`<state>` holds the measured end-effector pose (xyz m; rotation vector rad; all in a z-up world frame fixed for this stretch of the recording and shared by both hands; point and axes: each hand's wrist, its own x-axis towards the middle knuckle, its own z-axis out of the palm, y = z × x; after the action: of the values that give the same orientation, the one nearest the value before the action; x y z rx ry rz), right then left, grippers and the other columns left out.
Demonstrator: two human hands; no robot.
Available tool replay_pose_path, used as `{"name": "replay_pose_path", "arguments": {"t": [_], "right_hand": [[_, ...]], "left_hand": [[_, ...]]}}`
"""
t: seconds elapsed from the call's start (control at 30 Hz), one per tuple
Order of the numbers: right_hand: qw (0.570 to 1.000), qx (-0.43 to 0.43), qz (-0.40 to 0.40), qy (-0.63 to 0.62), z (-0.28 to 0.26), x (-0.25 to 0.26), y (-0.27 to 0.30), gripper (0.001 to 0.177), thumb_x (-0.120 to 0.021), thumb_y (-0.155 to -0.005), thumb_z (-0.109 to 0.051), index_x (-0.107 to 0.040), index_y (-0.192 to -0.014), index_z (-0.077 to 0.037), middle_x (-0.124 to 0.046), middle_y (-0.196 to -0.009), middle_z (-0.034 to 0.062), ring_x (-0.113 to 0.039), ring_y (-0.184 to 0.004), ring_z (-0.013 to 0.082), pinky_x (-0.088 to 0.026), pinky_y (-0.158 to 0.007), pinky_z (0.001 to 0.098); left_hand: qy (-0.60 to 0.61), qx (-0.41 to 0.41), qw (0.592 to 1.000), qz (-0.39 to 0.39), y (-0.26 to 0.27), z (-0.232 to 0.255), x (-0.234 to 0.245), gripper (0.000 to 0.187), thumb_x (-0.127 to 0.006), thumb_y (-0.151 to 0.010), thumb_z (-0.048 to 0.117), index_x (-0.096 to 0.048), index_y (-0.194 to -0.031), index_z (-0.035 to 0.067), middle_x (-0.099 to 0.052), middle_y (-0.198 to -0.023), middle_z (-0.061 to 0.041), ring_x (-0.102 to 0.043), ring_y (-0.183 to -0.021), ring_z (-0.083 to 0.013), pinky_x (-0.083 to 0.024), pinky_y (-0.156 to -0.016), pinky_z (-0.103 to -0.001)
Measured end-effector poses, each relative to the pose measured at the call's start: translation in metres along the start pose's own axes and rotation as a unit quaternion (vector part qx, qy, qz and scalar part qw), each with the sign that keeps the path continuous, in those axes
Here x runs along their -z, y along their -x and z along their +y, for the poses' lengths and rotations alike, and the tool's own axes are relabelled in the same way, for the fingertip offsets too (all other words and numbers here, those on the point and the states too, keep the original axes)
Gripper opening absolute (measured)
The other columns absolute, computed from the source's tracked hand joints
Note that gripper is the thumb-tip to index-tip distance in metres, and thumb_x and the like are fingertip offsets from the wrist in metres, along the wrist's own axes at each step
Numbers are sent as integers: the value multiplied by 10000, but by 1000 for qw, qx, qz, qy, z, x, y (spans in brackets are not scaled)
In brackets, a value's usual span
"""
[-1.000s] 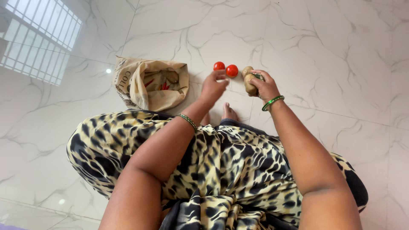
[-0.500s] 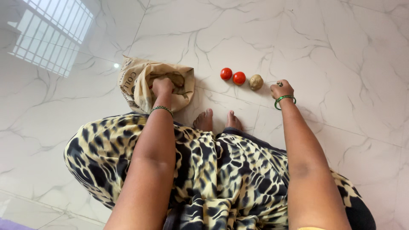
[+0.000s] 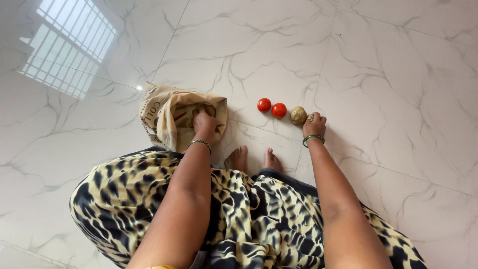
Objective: The person sits on the floor and peels a potato using a small knife. After finishing the potato, they pick up a small purple eggplant and begin peeling it in the same manner. The peeled skins accumulate on the floor.
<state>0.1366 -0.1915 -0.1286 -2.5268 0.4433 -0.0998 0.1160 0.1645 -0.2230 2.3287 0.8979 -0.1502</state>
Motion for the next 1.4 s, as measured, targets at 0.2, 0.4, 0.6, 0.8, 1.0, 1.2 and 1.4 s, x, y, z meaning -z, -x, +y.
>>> {"name": "replay_pose_path", "arguments": {"t": [0.2,0.4,0.6,0.8,1.0,1.2,1.4], "right_hand": [[999,26,33,25,17,-9,-10,313,-569,-976,-188,-598,-1274,-95,-550,-1297,220,-621,-1068,437,-513,-901,514],[990,54,120,-48,31,-21,-31,208,-540,-1021,-95,-634,-1205,-74,-620,-1221,171,-642,-1065,384,-530,-875,481],[982,112,120,-96,40,-46,-35,214,-530,-1020,-52,-622,-1212,-65,-623,-1238,170,-647,-1076,375,-541,-883,460],[975,174,96,-104,43,-65,-32,252,-539,-985,-8,-618,-1221,-47,-627,-1220,182,-645,-1084,383,-540,-902,465],[967,200,89,-129,30,-66,-26,232,-531,-999,-9,-629,-1203,-57,-645,-1211,172,-656,-1095,364,-545,-916,459],[972,203,88,-77,18,-60,-15,259,-587,-962,-74,-651,-1210,-110,-686,-1204,111,-670,-1070,325,-532,-892,467],[973,201,109,-35,12,-60,-12,222,-609,-952,-88,-687,-1159,-116,-716,-1164,72,-682,-1047,278,-479,-849,493]], "left_hand": [[-80,-22,997,4,1,-1,3,765,-789,-784,253,-445,-1461,157,-391,-1512,-185,-401,-1384,-414,-400,-1149,-482],[-193,96,977,-1,-12,-7,21,872,-752,-837,408,-331,-1550,134,-259,-1616,-227,-281,-1490,-424,-288,-1218,-566],[-188,136,973,-12,-1,-4,26,1071,-733,-854,465,-132,-1587,-32,-115,-1642,-308,-212,-1502,-437,-291,-1197,-574],[-170,93,981,-7,3,-5,22,1058,-757,-839,417,-166,-1598,-22,-161,-1639,-285,-289,-1482,-425,-370,-1166,-546],[-166,66,964,-198,-10,-9,22,711,-726,-861,422,-488,-1419,50,-445,-1487,-206,-483,-1332,-365,-472,-1061,-508],[-205,74,939,-264,-26,-16,27,633,-744,-853,444,-569,-1316,49,-539,-1379,-183,-547,-1226,-334,-502,-996,-478],[-216,65,939,-259,-19,-20,14,569,-763,-845,466,-651,-1213,47,-633,-1272,-160,-612,-1121,-303,-531,-932,-447]]}}
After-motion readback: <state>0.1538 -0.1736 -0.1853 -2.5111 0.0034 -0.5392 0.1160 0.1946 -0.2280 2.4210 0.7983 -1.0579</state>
